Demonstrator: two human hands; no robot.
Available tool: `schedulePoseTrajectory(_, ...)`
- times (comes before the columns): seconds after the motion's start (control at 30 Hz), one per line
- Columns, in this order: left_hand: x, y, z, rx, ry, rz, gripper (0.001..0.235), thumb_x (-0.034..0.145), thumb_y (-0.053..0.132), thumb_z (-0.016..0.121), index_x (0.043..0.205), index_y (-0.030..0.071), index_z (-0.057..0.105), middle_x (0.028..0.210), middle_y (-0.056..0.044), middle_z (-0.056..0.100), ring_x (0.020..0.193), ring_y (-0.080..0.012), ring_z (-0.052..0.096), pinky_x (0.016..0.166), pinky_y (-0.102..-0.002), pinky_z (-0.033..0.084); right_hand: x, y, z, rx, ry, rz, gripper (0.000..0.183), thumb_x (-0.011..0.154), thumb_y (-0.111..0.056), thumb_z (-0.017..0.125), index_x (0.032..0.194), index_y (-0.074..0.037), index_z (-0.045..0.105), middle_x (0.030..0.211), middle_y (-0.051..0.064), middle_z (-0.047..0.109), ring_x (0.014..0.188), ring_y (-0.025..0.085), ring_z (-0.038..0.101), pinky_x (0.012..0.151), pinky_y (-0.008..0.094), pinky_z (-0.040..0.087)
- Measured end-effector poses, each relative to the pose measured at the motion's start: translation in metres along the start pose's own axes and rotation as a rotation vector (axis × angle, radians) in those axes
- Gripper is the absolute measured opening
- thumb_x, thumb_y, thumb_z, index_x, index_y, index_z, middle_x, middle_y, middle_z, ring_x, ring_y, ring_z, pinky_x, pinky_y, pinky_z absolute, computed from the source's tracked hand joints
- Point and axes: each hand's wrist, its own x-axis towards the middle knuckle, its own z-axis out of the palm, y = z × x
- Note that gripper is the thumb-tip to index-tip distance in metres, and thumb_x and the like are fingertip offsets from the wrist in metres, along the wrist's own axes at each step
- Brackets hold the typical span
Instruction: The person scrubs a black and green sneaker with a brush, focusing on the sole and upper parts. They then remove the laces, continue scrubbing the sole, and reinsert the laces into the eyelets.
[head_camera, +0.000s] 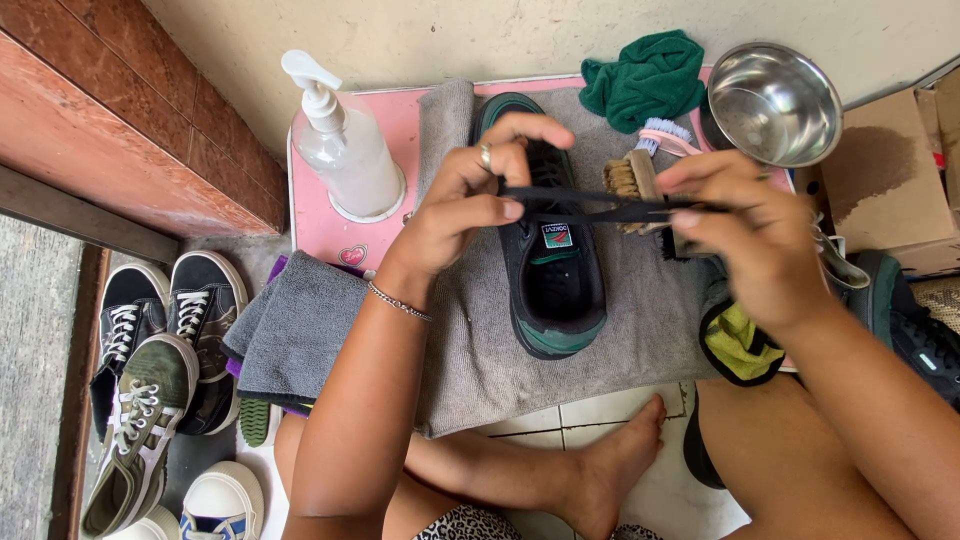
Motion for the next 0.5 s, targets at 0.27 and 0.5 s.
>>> schedulePoseTrajectory(0.27,0.001,-0.018,-0.004,-0.166,0.489,0.18,0.026,0.085,0.008,0.065,0.084,0.018,0.041,0.129,-0.012,0.07,0.135,-0.0285,0.061,0.12,-0.047,0.049,-0.057,0.155,-0.159,0.291,0.44,0.179,0.044,0.117,-0.058,0.056,0.153,-0.035,0.054,0.174,-0.013,0.053,0.168,0.007,0.055,0.139,0.034,0.048)
schedulePoseTrajectory(0.5,0.005,-0.018,0.007,0.761,0.633,0.034,0.037,0.088,0.008,0.068,0.122,0.017,0.058,0.124,-0.004,0.063,0.113,-0.0262,0.061,0.1,-0.041,0.051,-0.037,0.02,-0.079,-0.187,0.314,0.235,0.021,0.12,-0.02,0.064,0.141,-0.017,0.065,0.149,0.0,0.065,0.139,0.015,0.065,0.116,0.032,0.053)
